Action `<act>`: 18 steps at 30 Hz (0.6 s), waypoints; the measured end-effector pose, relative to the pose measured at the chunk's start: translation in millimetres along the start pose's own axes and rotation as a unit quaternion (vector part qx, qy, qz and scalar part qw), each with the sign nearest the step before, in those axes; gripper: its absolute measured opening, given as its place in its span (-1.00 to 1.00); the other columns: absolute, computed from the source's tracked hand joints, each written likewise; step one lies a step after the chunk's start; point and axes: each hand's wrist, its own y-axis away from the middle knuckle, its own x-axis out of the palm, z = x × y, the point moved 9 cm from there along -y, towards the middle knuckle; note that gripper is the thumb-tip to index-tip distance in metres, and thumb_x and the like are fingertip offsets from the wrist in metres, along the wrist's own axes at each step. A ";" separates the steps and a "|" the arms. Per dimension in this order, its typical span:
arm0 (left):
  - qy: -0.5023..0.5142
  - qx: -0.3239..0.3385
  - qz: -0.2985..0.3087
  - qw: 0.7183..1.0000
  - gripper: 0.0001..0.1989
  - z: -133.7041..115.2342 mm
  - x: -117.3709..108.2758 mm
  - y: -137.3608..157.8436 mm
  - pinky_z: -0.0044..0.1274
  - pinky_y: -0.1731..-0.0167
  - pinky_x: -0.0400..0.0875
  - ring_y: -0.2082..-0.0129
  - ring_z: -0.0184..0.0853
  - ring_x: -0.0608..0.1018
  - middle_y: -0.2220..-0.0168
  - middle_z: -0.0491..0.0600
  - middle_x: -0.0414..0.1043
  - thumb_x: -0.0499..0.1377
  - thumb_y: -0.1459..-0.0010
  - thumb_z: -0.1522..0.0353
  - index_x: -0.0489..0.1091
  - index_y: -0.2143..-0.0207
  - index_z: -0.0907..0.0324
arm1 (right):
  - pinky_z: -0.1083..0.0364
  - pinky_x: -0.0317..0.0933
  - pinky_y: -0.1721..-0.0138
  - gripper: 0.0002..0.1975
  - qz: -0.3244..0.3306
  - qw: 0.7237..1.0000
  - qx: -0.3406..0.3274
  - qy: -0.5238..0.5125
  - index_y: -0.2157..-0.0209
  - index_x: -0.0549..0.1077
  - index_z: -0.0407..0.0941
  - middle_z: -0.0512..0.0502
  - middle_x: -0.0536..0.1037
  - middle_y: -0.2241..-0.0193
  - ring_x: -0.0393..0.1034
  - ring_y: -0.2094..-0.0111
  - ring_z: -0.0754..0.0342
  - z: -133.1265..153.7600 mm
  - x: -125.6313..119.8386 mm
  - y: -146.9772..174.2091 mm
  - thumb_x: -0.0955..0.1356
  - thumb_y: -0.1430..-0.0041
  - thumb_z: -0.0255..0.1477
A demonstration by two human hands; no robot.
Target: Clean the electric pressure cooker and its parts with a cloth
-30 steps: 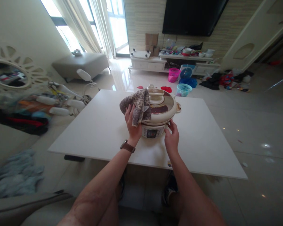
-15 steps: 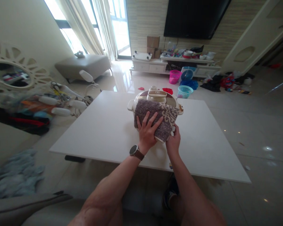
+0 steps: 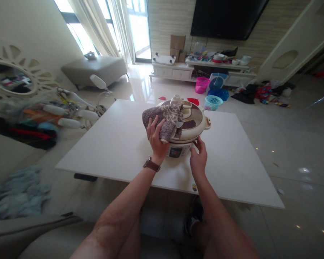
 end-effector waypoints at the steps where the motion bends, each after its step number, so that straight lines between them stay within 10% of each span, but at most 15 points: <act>1: -0.004 0.009 0.006 1.000 -0.51 -4.1 -0.5 0.6 -0.10 -0.47 0.09 -0.51 -0.02 0.20 -0.39 0.14 0.36 0.01 -0.45 0.15 0.47 -0.25 0.13 | -0.23 0.24 -0.35 -0.34 0.000 1.000 0.001 -0.001 -0.27 0.46 -0.08 -0.22 0.57 -0.21 0.49 -0.22 -0.14 0.2 0.2 0.1 0.35 -0.08 -0.38; 18: -0.051 0.148 0.144 0.977 -0.50 -60.3 23.0 29.3 0.01 -0.52 -0.41 -0.51 0.02 0.20 -0.40 0.01 0.39 0.23 -0.31 0.16 0.49 -0.28 -0.07 | -0.12 0.39 -0.13 -0.44 -0.017 0.999 0.017 0.024 -0.14 0.51 -0.07 -0.20 0.65 -0.07 0.53 -0.04 -0.13 5.0 -0.3 6.1 0.39 -0.06 -0.30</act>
